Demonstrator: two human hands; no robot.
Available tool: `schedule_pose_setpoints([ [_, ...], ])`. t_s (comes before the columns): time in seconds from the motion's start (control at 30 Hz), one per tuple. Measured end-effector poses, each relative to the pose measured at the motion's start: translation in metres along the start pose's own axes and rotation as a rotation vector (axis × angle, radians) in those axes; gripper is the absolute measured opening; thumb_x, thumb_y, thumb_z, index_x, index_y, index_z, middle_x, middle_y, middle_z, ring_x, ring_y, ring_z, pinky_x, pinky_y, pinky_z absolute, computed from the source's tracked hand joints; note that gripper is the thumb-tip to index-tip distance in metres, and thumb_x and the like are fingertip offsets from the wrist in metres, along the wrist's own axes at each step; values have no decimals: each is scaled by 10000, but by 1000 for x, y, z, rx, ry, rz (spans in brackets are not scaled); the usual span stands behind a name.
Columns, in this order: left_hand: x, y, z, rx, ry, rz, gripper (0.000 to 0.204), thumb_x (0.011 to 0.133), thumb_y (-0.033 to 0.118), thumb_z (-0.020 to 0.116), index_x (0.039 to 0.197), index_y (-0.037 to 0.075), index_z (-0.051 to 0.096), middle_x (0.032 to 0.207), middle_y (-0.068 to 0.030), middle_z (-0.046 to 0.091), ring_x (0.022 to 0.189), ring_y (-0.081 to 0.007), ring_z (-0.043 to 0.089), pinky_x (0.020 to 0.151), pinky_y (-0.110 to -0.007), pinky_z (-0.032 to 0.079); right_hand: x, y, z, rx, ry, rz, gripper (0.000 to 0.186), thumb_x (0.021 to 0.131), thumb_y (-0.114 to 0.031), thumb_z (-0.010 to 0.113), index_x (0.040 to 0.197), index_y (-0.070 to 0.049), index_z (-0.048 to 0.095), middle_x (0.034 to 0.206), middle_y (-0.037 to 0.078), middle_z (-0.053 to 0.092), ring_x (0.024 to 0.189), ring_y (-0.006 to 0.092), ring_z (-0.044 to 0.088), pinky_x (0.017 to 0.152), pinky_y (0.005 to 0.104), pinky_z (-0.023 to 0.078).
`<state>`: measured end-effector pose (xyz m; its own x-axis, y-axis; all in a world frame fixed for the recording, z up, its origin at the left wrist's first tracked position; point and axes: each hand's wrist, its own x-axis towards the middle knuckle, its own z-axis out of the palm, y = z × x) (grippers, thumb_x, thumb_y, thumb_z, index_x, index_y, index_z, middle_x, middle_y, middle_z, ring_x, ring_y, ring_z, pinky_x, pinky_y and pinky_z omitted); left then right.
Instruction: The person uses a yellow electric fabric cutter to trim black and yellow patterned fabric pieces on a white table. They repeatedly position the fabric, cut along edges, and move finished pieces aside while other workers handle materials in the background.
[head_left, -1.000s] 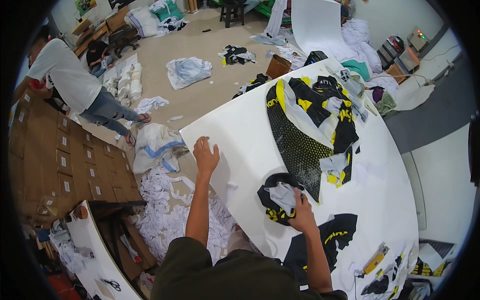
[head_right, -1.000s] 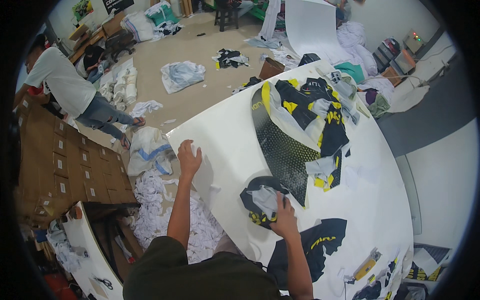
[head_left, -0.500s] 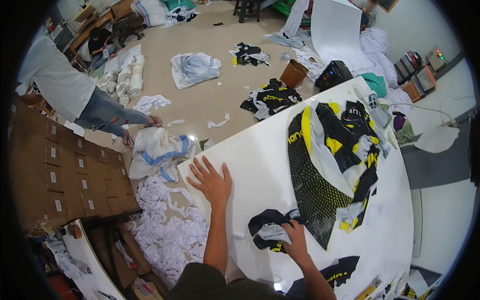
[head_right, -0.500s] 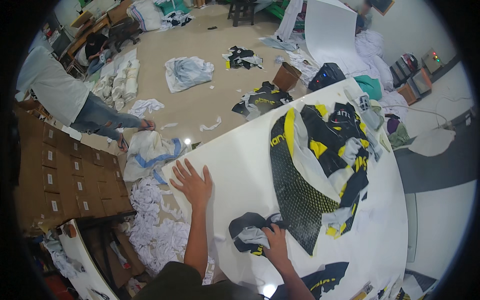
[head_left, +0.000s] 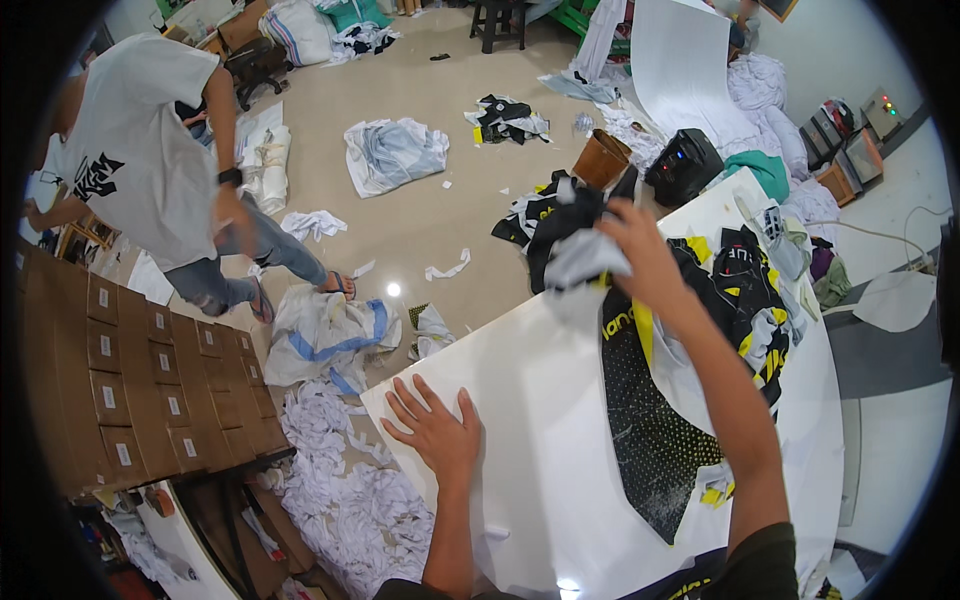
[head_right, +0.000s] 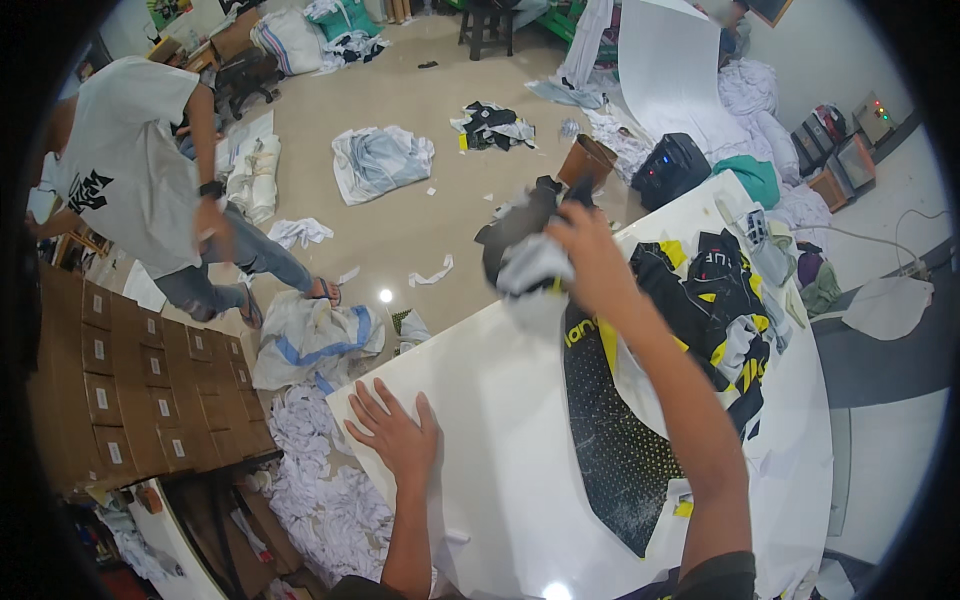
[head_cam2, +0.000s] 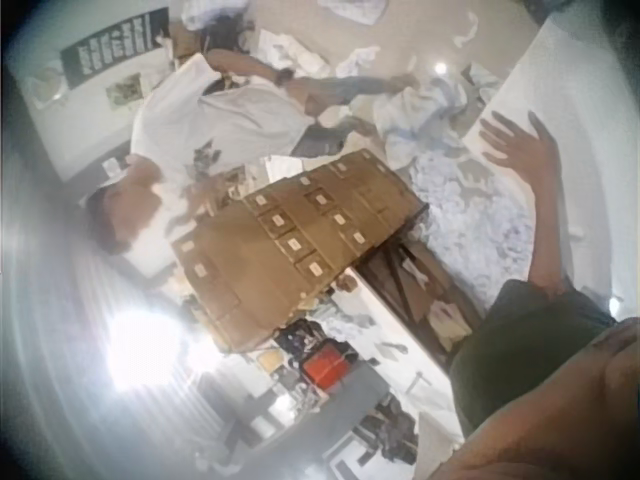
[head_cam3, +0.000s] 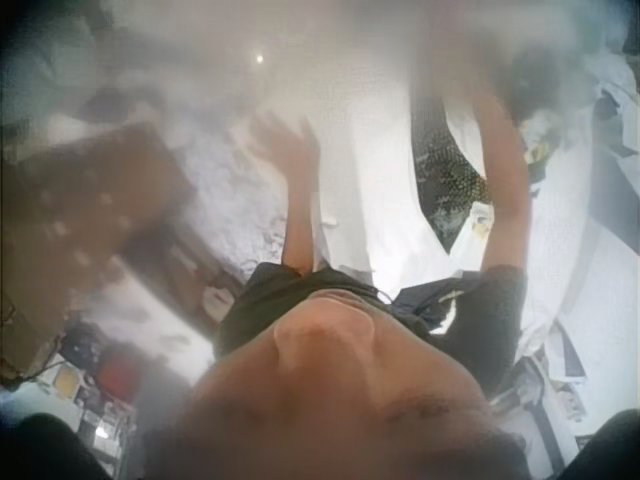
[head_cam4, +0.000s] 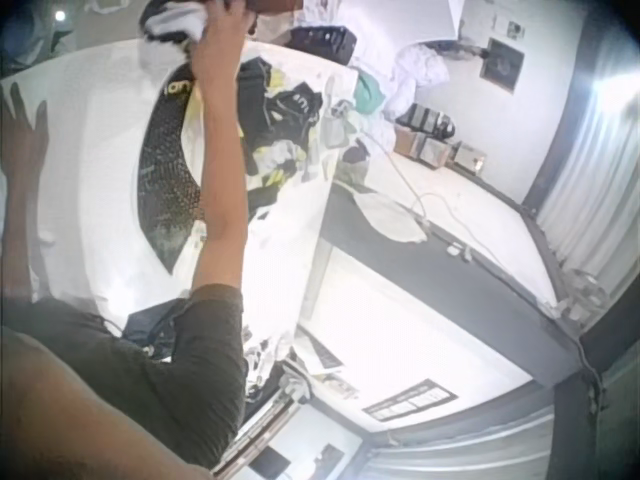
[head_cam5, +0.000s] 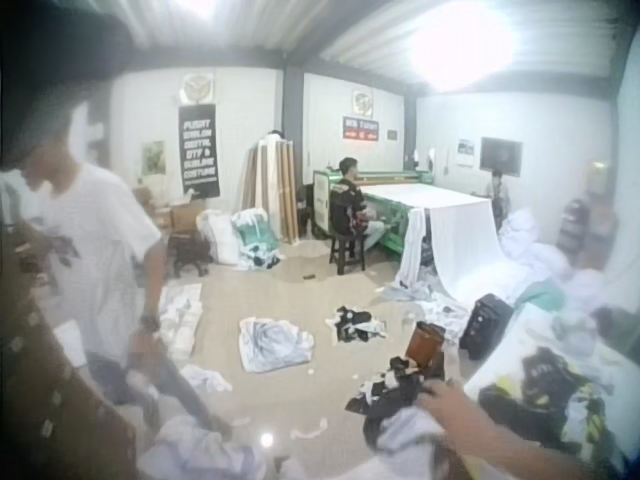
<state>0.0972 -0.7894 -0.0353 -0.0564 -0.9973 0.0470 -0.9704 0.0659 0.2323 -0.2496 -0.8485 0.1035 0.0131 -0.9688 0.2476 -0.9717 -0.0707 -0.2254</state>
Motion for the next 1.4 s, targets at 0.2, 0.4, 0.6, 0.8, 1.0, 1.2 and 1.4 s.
schedule_pose_setpoints([
  [0.2, 3, 4, 1, 8, 28, 53, 742, 1005, 479, 498, 1519, -47, 398, 1623, -294, 262, 1523, -471, 190, 1187, -692, 64, 44, 83, -2, -380, 91, 388, 787, 799, -100, 773, 1511, -201, 454, 1572, 169, 382, 1368, 429, 455, 1050, 553, 473],
  [0.4, 2, 0, 4, 11, 47, 42, 750, 1005, 483, 509, 1528, -40, 385, 1630, -280, 255, 1525, -456, 191, 1190, -684, 67, -88, -35, 0, 15, 118, 207, 555, 898, -183, 710, 1405, -43, 536, 1382, 235, 554, 1289, 412, 528, 1087, 498, 424],
  [0.6, -2, -1, 4, -23, 63, 51, 749, 1008, 495, 493, 1531, -32, 396, 1633, -279, 262, 1532, -456, 190, 1190, -689, 59, -362, -159, -24, 122, 194, 790, 434, 907, -62, 702, 1307, 37, 568, 1293, 247, 613, 1223, 416, 574, 1069, 469, 445],
  [0.8, -6, -2, 9, 15, 105, 73, 738, 1019, 500, 473, 1537, -19, 393, 1643, -263, 256, 1537, -441, 190, 1188, -693, 81, -651, -308, -48, -96, -50, 1471, 952, 903, -473, 762, 1621, -89, 266, 1653, 265, 240, 1511, 472, 214, 1228, 538, 267],
  [1.0, -11, -14, 11, -14, 108, 32, 751, 1019, 522, 449, 1551, -5, 389, 1653, -251, 252, 1545, -434, 185, 1189, -699, 75, -820, -375, 6, -30, -46, 1589, 1045, 827, -509, 824, 1611, -78, 284, 1543, 327, 388, 1443, 464, 358, 1185, 554, 314],
  [1.2, -15, -16, 13, -64, 149, 40, 768, 998, 539, 461, 1547, 4, 413, 1651, -247, 267, 1548, -423, 191, 1195, -700, 66, -752, -368, 27, 190, 160, 1431, 575, 815, -233, 778, 1288, 33, 587, 1242, 309, 594, 1154, 483, 568, 1030, 500, 444],
  [1.4, -14, -23, 36, -71, 161, 106, 863, 935, 627, 516, 1547, 25, 427, 1658, -234, 270, 1552, -443, 157, 1195, -708, 45, -639, -305, -61, 347, 329, 1256, 356, 912, -154, 697, 1193, 49, 615, 1041, 177, 700, 984, 283, 662, 892, 402, 521],
])
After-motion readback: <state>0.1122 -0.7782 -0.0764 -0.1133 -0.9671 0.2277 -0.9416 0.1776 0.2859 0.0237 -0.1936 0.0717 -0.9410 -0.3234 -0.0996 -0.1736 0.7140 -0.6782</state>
